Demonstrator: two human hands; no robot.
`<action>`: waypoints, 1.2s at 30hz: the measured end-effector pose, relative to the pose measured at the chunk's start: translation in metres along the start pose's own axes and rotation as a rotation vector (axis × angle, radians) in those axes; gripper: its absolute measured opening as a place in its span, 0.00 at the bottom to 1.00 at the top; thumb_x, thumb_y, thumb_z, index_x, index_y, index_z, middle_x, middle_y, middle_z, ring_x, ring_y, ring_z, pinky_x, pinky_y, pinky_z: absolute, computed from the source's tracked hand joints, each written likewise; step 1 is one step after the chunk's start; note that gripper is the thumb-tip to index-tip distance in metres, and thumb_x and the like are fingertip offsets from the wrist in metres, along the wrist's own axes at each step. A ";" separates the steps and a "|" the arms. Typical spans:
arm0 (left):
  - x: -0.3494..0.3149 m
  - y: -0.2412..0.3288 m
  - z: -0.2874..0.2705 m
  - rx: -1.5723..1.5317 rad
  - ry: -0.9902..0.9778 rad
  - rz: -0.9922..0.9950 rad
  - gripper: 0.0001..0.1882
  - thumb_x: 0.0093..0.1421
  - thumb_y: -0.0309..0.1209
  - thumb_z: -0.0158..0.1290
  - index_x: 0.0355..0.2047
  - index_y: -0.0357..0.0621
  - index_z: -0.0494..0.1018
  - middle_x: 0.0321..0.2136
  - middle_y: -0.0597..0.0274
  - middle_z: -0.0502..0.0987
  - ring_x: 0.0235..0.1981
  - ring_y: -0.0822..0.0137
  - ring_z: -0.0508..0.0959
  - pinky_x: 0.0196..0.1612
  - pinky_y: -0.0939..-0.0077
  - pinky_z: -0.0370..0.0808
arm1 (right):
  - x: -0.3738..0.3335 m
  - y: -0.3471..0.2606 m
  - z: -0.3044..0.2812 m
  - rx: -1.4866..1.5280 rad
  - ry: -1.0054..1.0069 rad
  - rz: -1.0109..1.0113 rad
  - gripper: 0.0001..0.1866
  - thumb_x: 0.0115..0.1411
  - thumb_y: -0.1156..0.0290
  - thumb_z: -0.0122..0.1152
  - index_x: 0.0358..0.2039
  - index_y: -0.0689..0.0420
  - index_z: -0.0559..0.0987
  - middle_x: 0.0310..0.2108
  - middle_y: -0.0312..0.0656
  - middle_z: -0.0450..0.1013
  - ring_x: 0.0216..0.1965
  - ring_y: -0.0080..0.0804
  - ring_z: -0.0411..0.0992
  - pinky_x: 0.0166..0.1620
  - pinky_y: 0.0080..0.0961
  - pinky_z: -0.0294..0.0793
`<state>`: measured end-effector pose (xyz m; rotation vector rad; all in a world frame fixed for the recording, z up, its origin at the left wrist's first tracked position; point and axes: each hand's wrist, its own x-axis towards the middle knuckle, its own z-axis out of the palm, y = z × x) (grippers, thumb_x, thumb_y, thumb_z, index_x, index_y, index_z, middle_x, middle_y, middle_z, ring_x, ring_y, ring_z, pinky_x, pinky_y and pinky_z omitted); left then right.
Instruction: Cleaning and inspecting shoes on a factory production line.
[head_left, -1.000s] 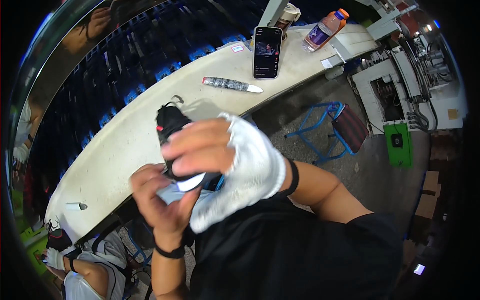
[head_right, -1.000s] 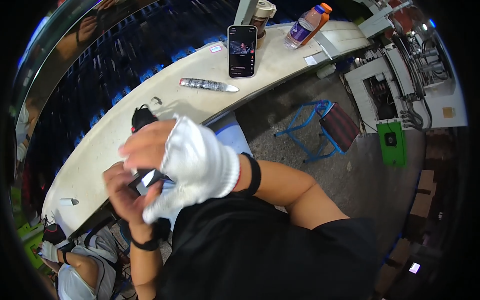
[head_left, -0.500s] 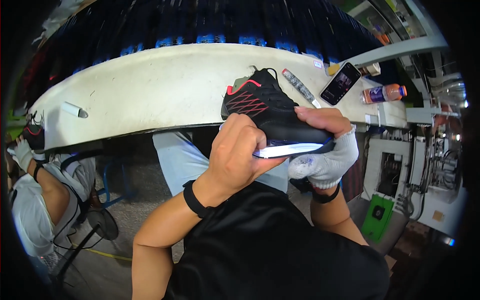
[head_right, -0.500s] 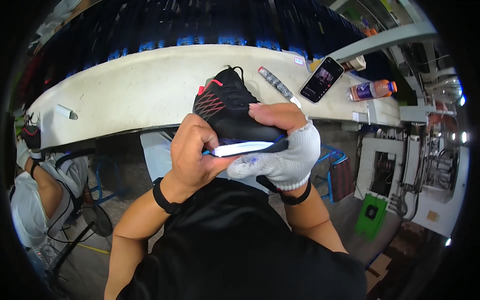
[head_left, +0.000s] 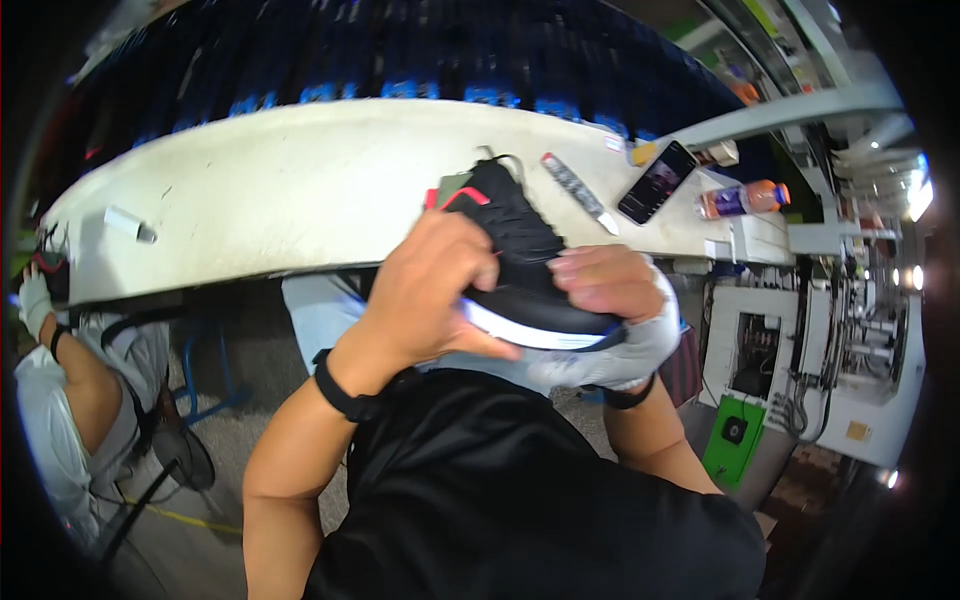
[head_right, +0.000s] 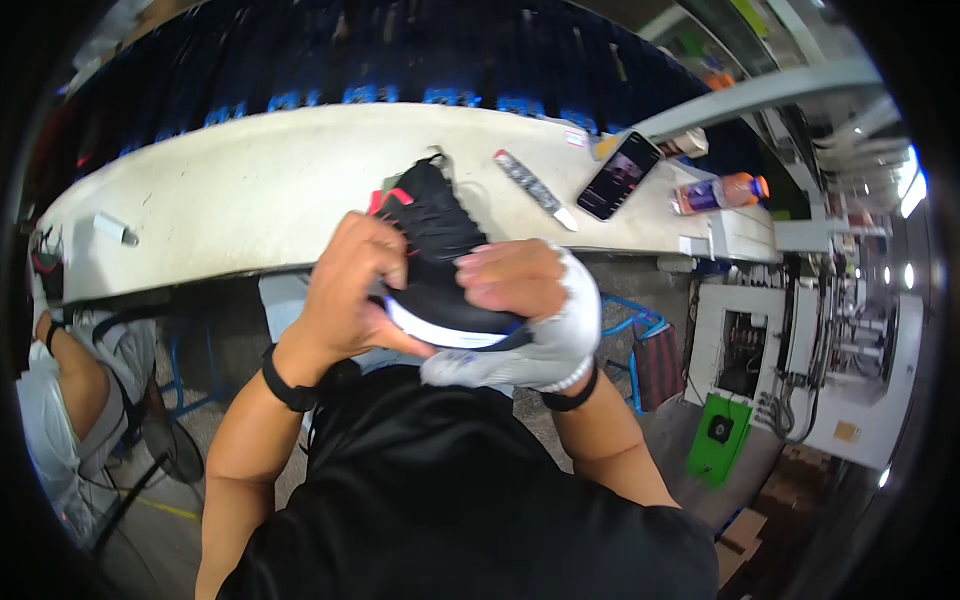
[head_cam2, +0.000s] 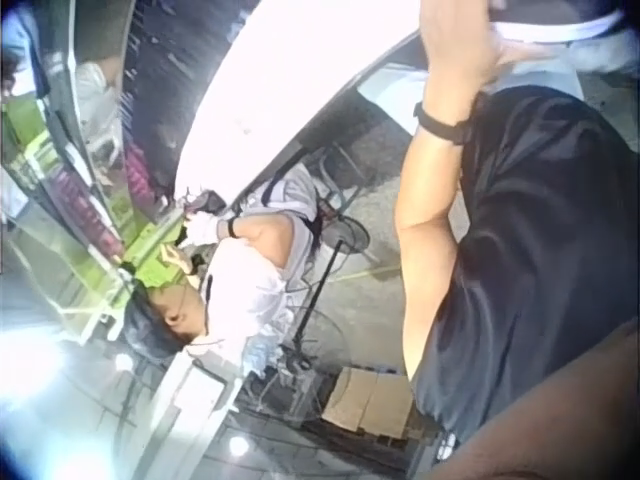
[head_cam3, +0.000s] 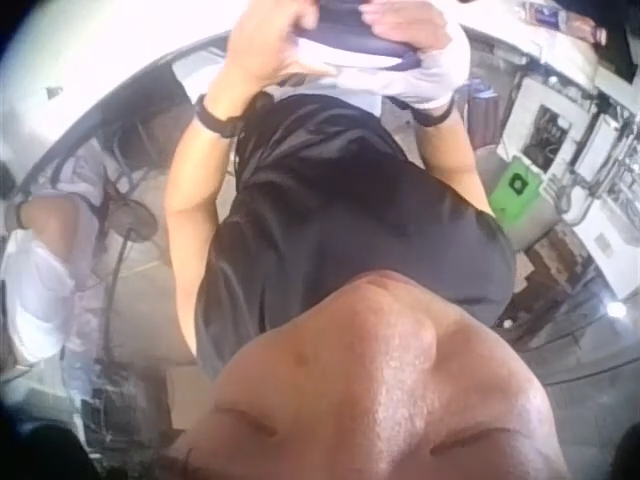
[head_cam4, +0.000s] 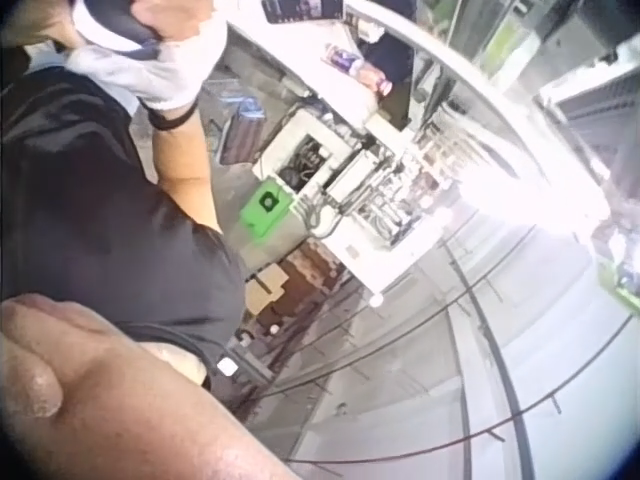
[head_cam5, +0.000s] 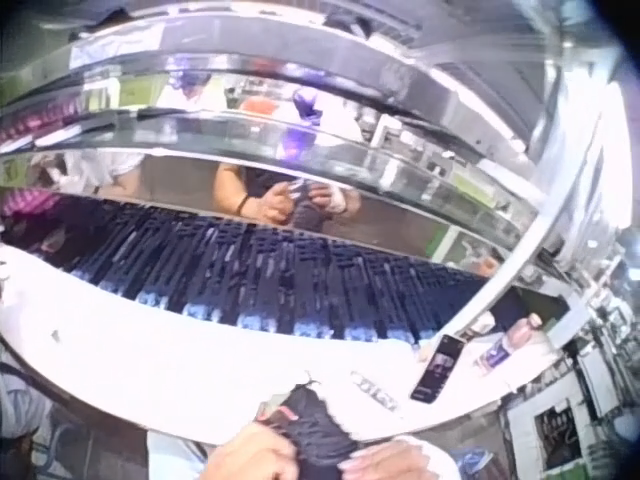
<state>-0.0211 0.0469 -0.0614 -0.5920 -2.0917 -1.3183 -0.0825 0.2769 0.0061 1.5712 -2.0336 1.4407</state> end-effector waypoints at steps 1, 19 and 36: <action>-0.010 -0.006 -0.004 -0.016 0.017 -0.006 0.38 0.38 0.63 0.74 0.34 0.46 0.73 0.36 0.57 0.76 0.41 0.51 0.78 0.45 0.59 0.77 | -0.001 0.003 0.001 0.042 0.003 -0.020 0.34 0.45 0.50 0.90 0.42 0.59 0.80 0.39 0.49 0.82 0.43 0.49 0.84 0.51 0.49 0.84; 0.020 0.033 -0.142 0.434 -0.150 -0.021 0.28 0.65 0.28 0.64 0.65 0.37 0.73 0.56 0.40 0.80 0.57 0.46 0.83 0.63 0.56 0.78 | -0.004 0.086 0.055 0.422 0.460 0.693 0.22 0.79 0.59 0.49 0.44 0.60 0.88 0.30 0.42 0.82 0.34 0.29 0.79 0.44 0.25 0.77; 0.128 0.017 -0.097 0.383 -0.412 -0.249 0.44 0.43 0.36 0.79 0.61 0.40 0.73 0.50 0.44 0.82 0.53 0.42 0.83 0.55 0.57 0.80 | 0.098 0.076 0.056 0.541 0.288 0.250 0.41 0.54 0.66 0.79 0.66 0.56 0.68 0.58 0.50 0.73 0.59 0.40 0.74 0.63 0.38 0.76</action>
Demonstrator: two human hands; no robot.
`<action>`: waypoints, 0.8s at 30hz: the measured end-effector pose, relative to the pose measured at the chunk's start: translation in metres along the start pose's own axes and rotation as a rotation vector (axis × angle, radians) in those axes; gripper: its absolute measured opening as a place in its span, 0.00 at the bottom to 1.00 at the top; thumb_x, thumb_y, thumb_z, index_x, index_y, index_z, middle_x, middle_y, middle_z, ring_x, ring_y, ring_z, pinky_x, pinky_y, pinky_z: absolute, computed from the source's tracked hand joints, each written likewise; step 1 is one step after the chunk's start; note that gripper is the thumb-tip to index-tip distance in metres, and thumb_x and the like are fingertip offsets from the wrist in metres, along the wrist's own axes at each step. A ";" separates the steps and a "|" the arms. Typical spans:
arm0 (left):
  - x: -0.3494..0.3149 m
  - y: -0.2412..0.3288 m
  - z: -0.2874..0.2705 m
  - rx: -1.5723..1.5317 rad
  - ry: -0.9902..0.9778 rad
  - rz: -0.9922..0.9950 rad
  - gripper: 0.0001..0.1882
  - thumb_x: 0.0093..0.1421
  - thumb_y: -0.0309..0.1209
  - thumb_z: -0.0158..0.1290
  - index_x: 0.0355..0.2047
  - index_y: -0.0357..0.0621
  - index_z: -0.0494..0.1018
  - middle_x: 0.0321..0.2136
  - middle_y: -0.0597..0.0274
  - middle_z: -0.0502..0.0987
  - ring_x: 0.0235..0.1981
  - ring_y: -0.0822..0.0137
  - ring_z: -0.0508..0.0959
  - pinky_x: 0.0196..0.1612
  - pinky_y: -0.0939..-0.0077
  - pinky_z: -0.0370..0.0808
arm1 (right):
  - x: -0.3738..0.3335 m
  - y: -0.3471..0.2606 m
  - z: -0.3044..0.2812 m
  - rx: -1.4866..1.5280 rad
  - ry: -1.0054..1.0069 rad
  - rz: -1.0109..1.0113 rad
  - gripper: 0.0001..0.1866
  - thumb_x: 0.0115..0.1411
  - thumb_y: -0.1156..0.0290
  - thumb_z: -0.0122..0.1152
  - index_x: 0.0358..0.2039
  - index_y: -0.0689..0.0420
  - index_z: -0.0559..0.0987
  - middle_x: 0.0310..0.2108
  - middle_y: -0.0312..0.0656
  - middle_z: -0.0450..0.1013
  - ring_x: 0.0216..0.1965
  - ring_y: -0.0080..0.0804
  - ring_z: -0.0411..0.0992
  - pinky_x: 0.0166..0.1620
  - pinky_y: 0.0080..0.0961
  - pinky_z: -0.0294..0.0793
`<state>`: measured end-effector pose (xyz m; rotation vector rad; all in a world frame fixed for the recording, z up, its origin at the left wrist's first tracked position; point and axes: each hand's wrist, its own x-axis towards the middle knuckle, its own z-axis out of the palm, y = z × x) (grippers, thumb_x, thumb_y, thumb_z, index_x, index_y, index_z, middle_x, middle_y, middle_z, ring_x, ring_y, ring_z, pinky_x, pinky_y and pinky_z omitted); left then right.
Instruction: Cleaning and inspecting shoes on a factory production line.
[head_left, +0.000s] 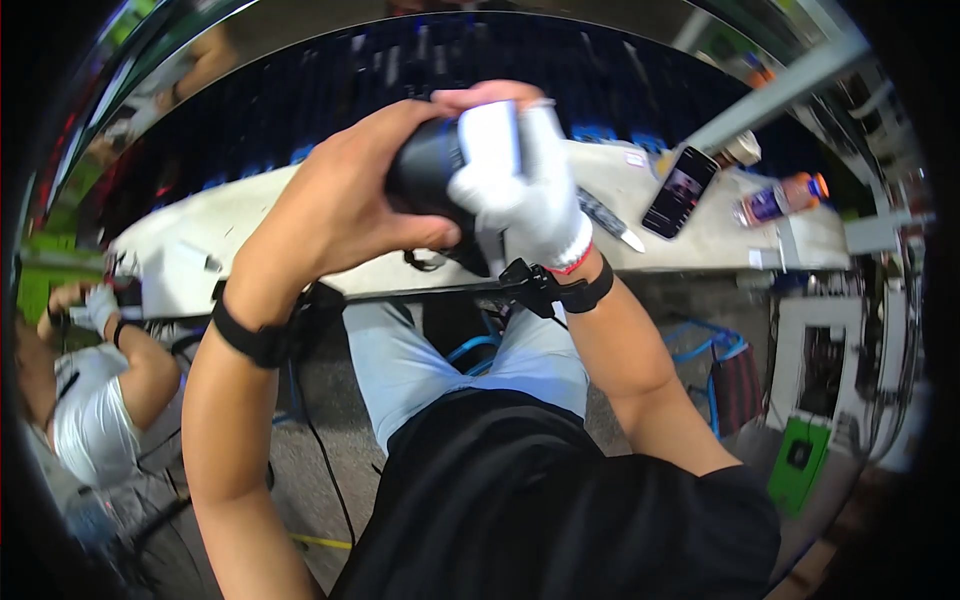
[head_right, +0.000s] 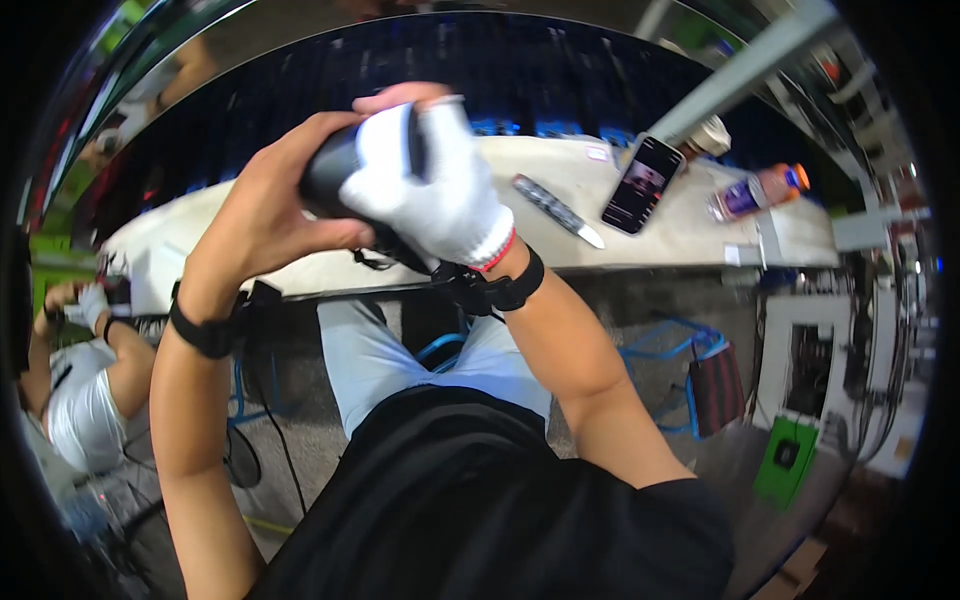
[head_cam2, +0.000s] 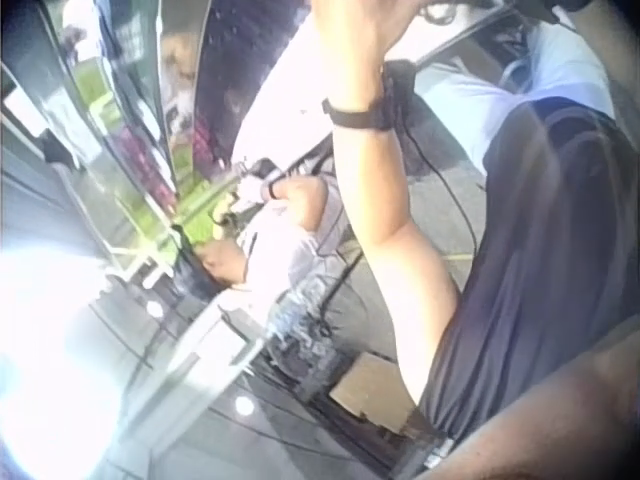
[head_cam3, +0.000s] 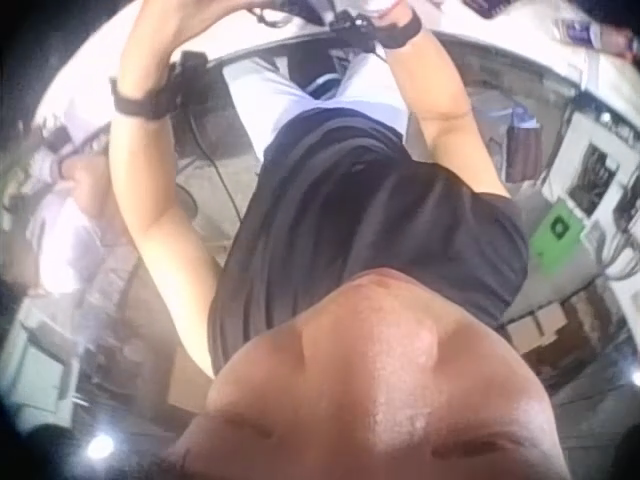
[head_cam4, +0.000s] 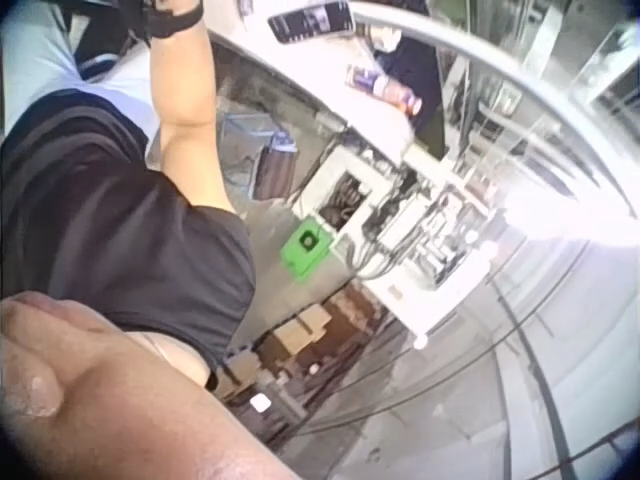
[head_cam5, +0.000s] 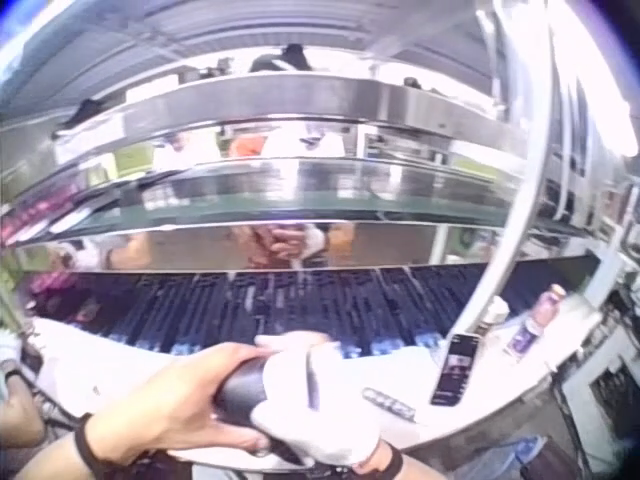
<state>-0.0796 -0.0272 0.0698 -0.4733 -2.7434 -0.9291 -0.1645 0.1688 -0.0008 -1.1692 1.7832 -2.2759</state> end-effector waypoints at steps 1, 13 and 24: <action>-0.001 -0.001 -0.001 -0.011 0.003 -0.023 0.43 0.43 0.35 0.78 0.60 0.40 0.73 0.49 0.44 0.83 0.52 0.42 0.83 0.54 0.56 0.81 | -0.001 0.011 0.012 0.184 0.179 -0.030 0.38 0.55 0.65 0.78 0.63 0.55 0.70 0.53 0.49 0.75 0.53 0.38 0.77 0.59 0.36 0.78; 0.019 -0.003 -0.001 0.068 -0.055 -0.119 0.39 0.47 0.42 0.77 0.54 0.36 0.73 0.42 0.39 0.84 0.47 0.38 0.84 0.51 0.53 0.81 | 0.004 0.028 -0.004 0.028 0.118 0.014 0.38 0.69 0.45 0.66 0.67 0.58 0.67 0.60 0.45 0.69 0.62 0.36 0.70 0.67 0.36 0.70; 0.047 0.053 0.036 0.251 -0.074 0.254 0.29 0.47 0.36 0.73 0.45 0.37 0.71 0.38 0.50 0.79 0.37 0.43 0.84 0.41 0.53 0.82 | -0.038 -0.020 -0.056 0.096 0.281 0.268 0.46 0.66 0.42 0.63 0.72 0.61 0.62 0.65 0.47 0.67 0.65 0.39 0.71 0.68 0.37 0.71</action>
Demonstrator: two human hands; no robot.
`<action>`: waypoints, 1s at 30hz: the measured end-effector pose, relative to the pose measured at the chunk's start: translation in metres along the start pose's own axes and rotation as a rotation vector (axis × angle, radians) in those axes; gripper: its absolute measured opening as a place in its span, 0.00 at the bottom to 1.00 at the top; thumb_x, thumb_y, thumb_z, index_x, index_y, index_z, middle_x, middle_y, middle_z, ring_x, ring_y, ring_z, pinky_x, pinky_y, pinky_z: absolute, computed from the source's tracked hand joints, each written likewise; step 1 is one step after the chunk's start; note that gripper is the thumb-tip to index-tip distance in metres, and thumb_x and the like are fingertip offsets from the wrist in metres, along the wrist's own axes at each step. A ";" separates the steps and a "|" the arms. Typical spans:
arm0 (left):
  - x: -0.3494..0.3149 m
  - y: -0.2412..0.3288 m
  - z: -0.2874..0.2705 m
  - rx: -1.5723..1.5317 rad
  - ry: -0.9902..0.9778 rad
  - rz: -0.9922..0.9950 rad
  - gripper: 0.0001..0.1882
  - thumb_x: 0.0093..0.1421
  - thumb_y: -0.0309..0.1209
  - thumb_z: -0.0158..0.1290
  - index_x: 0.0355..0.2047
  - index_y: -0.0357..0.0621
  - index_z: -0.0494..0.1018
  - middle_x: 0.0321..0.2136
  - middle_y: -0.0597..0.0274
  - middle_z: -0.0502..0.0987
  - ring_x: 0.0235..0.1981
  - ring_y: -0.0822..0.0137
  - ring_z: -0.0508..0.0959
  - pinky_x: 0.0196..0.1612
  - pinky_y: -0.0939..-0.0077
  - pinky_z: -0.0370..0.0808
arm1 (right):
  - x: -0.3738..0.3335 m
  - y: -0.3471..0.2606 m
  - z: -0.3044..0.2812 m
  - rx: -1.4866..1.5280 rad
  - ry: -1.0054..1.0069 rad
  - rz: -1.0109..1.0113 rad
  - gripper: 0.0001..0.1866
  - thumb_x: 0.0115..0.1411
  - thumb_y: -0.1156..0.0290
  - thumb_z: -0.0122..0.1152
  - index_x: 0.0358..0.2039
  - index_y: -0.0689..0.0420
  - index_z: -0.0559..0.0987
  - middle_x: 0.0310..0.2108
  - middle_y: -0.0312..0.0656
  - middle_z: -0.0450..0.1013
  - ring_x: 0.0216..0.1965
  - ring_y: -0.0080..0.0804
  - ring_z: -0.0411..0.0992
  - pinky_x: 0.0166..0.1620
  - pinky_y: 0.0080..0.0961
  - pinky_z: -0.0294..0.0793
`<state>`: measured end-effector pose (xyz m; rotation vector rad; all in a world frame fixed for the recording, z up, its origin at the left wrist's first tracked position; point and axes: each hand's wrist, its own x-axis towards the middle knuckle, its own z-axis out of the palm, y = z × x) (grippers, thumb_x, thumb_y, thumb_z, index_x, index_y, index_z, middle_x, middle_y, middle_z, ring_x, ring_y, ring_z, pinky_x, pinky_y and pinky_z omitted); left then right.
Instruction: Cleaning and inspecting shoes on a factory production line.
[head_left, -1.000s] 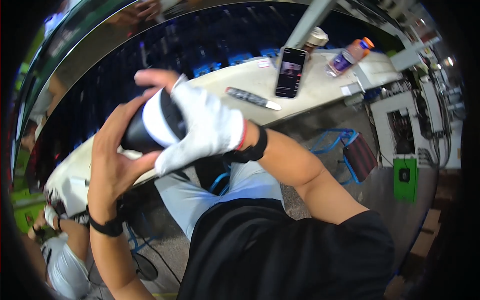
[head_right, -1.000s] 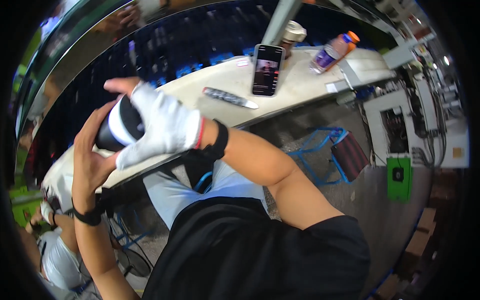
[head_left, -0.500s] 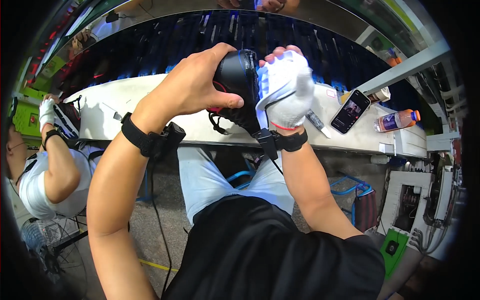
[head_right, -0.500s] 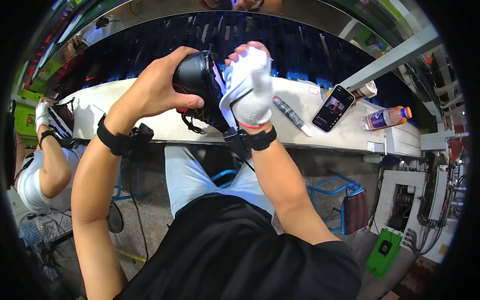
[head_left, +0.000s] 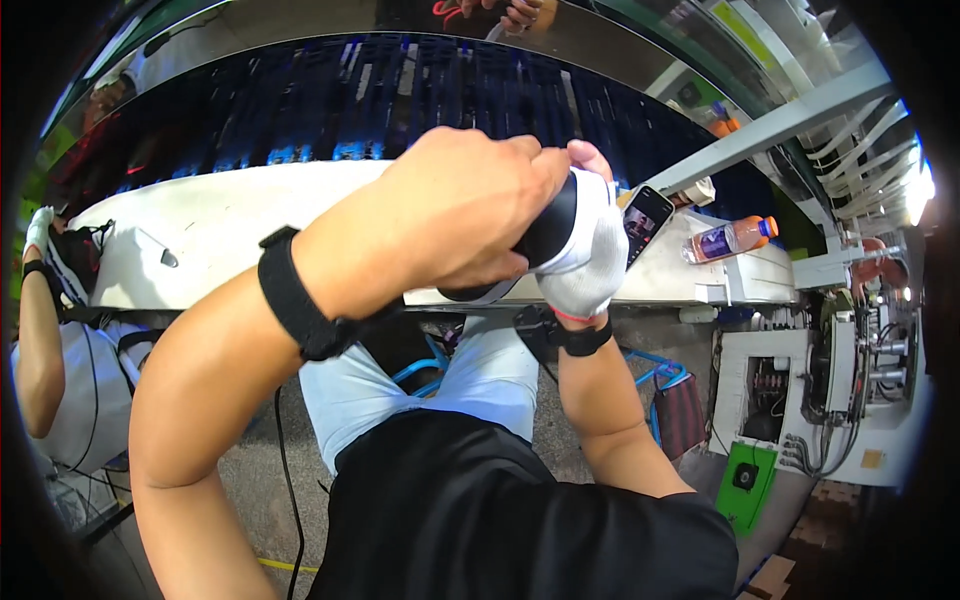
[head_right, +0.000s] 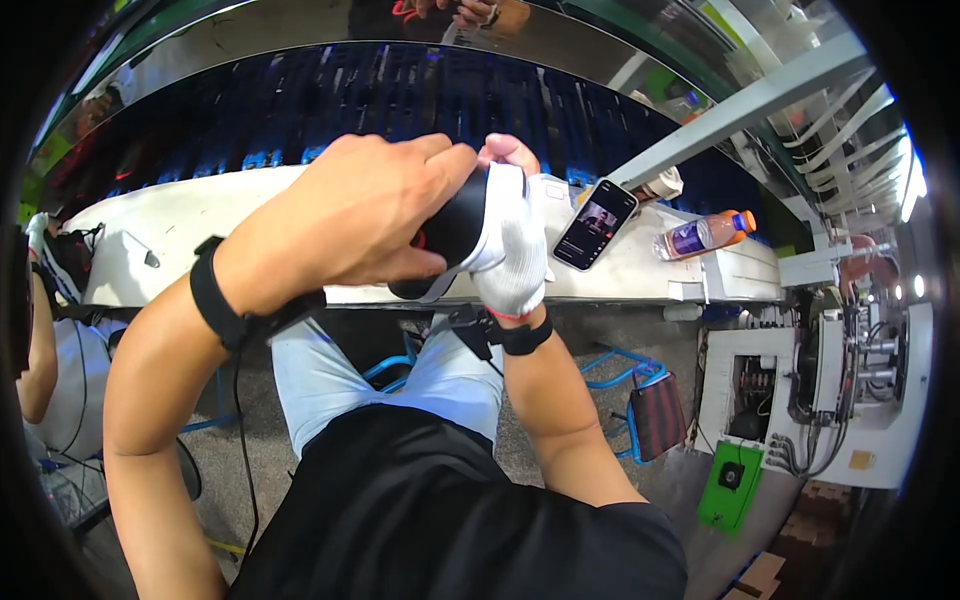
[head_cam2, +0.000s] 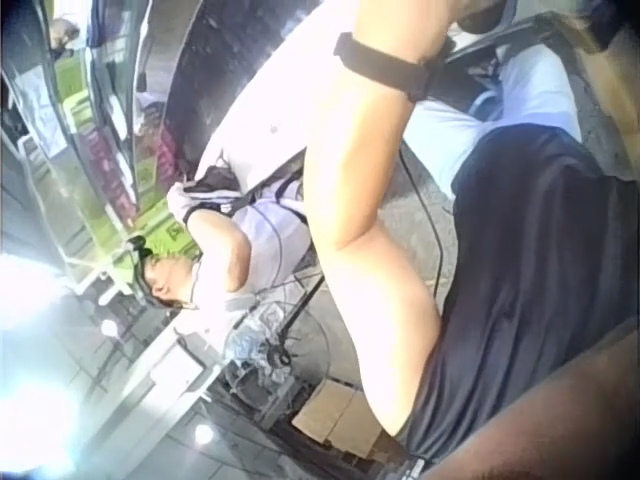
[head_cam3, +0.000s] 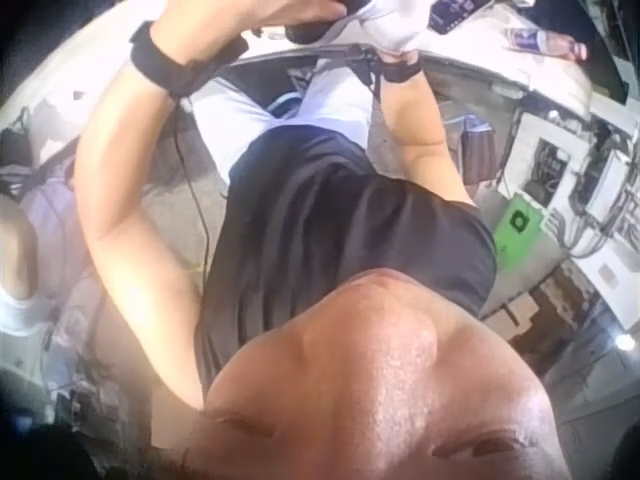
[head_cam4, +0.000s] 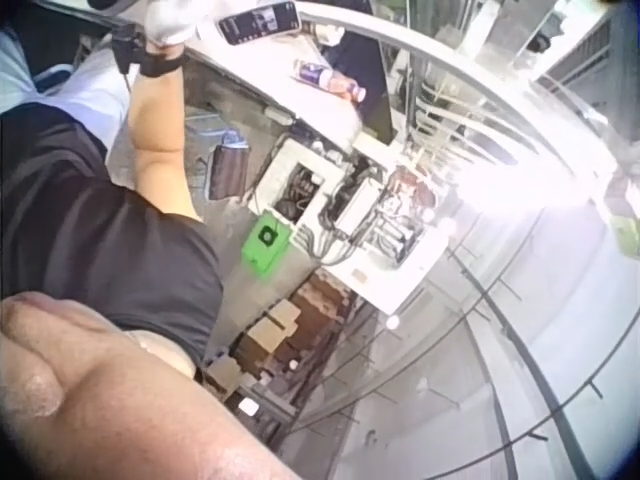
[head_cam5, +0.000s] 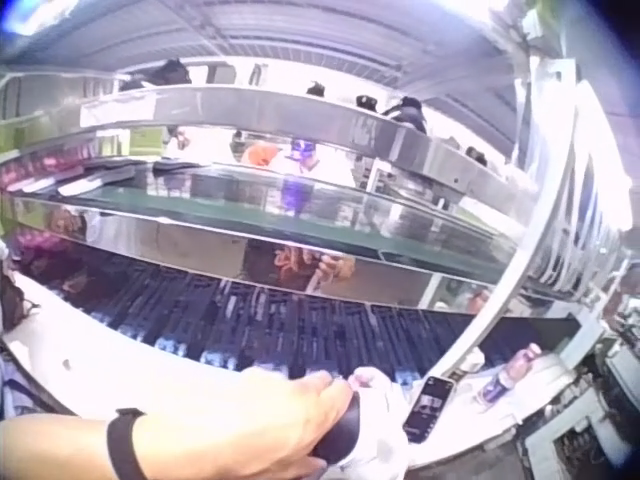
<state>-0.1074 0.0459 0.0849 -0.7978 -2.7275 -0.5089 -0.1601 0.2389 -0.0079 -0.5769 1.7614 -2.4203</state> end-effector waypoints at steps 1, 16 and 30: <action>0.000 0.005 0.001 -0.017 -0.001 0.016 0.29 0.48 0.36 0.73 0.45 0.37 0.72 0.38 0.50 0.78 0.37 0.43 0.84 0.39 0.54 0.82 | -0.009 0.000 -0.001 0.093 0.028 -0.019 0.49 0.64 0.39 0.64 0.72 0.62 0.62 0.65 0.48 0.67 0.66 0.40 0.70 0.69 0.37 0.70; -0.012 0.031 0.013 -0.034 0.030 0.019 0.32 0.46 0.34 0.75 0.45 0.38 0.69 0.38 0.53 0.77 0.35 0.48 0.85 0.34 0.58 0.80 | -0.033 0.005 -0.009 0.129 0.033 -0.435 0.12 0.68 0.77 0.54 0.51 0.60 0.76 0.55 0.56 0.76 0.55 0.45 0.76 0.62 0.42 0.74; -0.036 0.029 -0.044 0.173 -0.155 0.138 0.48 0.42 0.31 0.76 0.67 0.53 0.70 0.58 0.57 0.74 0.54 0.50 0.79 0.57 0.55 0.79 | -0.091 0.020 -0.015 -0.347 -0.039 -0.634 0.46 0.51 0.53 0.87 0.65 0.58 0.72 0.60 0.56 0.74 0.61 0.50 0.76 0.63 0.43 0.75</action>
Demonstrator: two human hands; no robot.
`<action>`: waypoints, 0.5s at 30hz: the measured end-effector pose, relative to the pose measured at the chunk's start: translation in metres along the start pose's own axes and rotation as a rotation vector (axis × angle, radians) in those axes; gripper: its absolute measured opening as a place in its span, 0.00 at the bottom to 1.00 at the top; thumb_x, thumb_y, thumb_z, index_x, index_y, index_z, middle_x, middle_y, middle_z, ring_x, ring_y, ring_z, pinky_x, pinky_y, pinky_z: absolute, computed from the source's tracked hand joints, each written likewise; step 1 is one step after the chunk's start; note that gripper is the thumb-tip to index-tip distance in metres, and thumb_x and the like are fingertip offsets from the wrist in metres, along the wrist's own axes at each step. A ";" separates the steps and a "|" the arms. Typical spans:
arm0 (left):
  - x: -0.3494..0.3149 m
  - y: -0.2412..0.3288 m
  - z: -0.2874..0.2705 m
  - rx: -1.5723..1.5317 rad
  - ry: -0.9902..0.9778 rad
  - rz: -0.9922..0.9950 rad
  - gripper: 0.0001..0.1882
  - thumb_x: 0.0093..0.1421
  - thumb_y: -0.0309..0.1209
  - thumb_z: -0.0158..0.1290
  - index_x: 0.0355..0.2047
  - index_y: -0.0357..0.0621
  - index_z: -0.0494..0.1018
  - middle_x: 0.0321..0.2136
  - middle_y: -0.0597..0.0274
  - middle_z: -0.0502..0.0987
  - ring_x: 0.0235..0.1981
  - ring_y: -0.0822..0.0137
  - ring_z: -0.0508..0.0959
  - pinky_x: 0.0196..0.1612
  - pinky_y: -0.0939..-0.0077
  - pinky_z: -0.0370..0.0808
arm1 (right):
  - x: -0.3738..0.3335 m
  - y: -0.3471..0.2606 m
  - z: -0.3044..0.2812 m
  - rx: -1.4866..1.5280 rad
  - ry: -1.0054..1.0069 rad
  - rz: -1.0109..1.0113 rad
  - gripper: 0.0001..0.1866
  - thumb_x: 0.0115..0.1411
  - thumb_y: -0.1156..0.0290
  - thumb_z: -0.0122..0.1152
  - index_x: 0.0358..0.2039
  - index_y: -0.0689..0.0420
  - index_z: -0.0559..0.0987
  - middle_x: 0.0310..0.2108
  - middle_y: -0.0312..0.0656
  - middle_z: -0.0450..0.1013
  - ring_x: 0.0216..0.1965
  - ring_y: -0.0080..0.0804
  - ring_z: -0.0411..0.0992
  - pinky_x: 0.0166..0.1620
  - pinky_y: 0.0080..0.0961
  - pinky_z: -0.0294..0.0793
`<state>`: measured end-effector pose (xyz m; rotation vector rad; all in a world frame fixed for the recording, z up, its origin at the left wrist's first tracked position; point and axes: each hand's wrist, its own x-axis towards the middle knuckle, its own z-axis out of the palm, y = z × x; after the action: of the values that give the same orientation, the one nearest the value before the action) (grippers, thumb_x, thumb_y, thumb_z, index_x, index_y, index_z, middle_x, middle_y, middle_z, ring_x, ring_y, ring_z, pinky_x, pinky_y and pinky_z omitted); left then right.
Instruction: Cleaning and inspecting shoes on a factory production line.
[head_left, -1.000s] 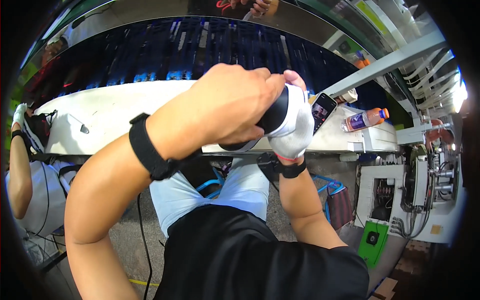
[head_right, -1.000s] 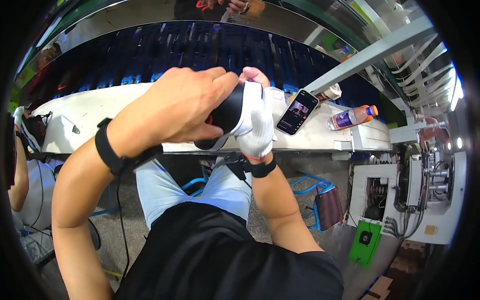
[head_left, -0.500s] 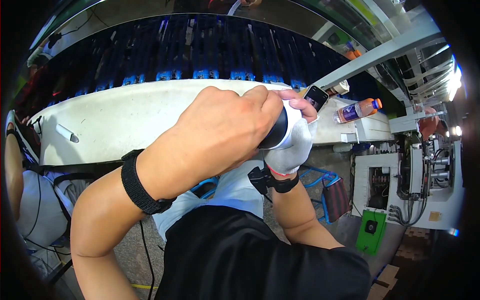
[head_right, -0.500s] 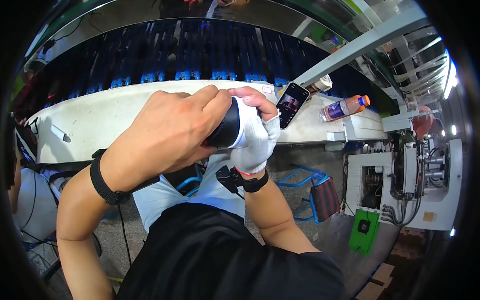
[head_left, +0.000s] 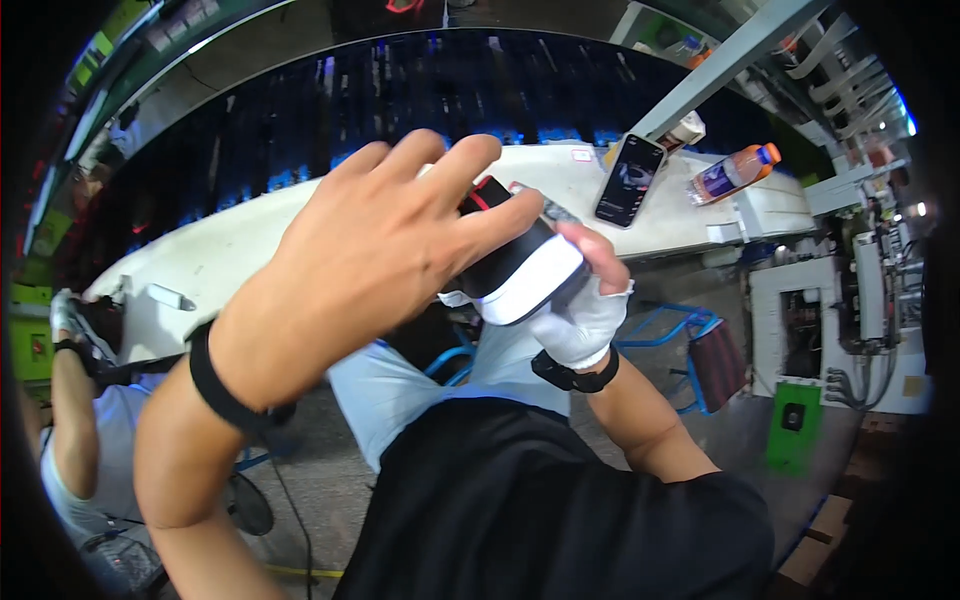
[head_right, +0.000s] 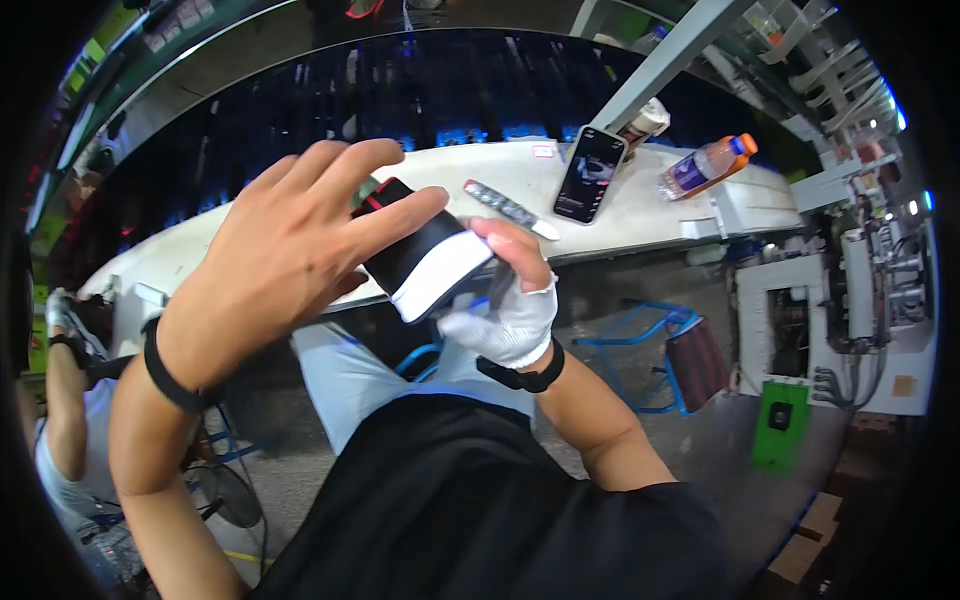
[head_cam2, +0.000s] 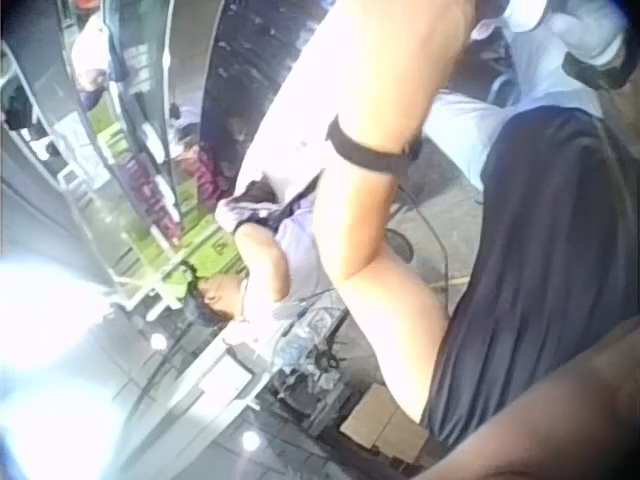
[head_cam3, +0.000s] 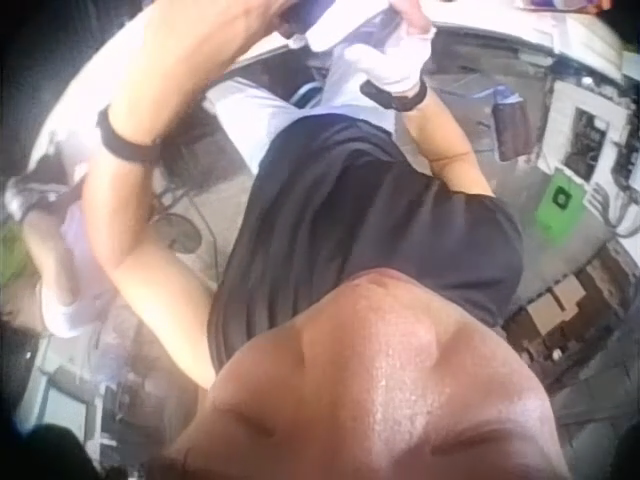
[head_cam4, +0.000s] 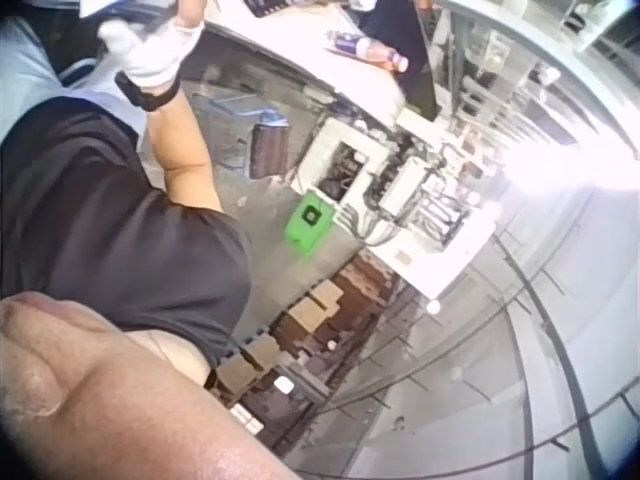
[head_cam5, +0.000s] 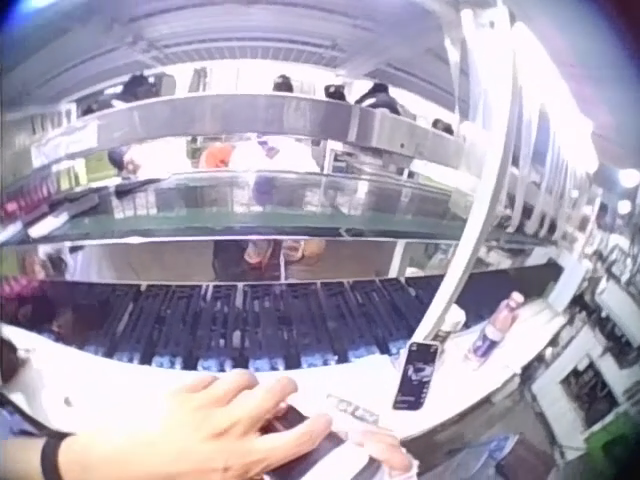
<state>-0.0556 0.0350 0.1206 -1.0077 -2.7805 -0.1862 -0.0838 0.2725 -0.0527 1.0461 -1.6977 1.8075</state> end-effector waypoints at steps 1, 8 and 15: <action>-0.008 0.005 -0.008 0.023 0.036 -0.042 0.53 0.41 0.30 0.76 0.70 0.55 0.69 0.62 0.55 0.72 0.57 0.47 0.78 0.60 0.55 0.78 | -0.007 0.004 -0.007 -0.211 -0.065 0.019 0.45 0.50 0.56 0.88 0.64 0.58 0.73 0.57 0.55 0.76 0.58 0.50 0.78 0.61 0.41 0.78; -0.073 0.055 -0.004 -0.252 -0.045 -0.354 0.60 0.47 0.63 0.74 0.70 0.35 0.68 0.71 0.39 0.68 0.71 0.38 0.69 0.75 0.45 0.62 | -0.017 0.009 0.029 -0.163 -0.194 -0.031 0.26 0.45 0.63 0.84 0.43 0.51 0.80 0.38 0.39 0.76 0.40 0.45 0.75 0.45 0.41 0.74; -0.115 0.032 0.042 -0.222 0.050 -0.558 0.62 0.42 0.67 0.75 0.68 0.38 0.69 0.68 0.41 0.65 0.70 0.40 0.67 0.70 0.47 0.68 | -0.015 0.012 0.081 -0.017 -0.243 -0.105 0.19 0.43 0.68 0.80 0.33 0.46 0.77 0.27 0.29 0.71 0.29 0.34 0.69 0.34 0.37 0.64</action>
<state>0.0469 -0.0047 0.0573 -0.2272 -2.9668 -0.5924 -0.0658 0.1947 -0.0755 1.3674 -1.7538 1.6526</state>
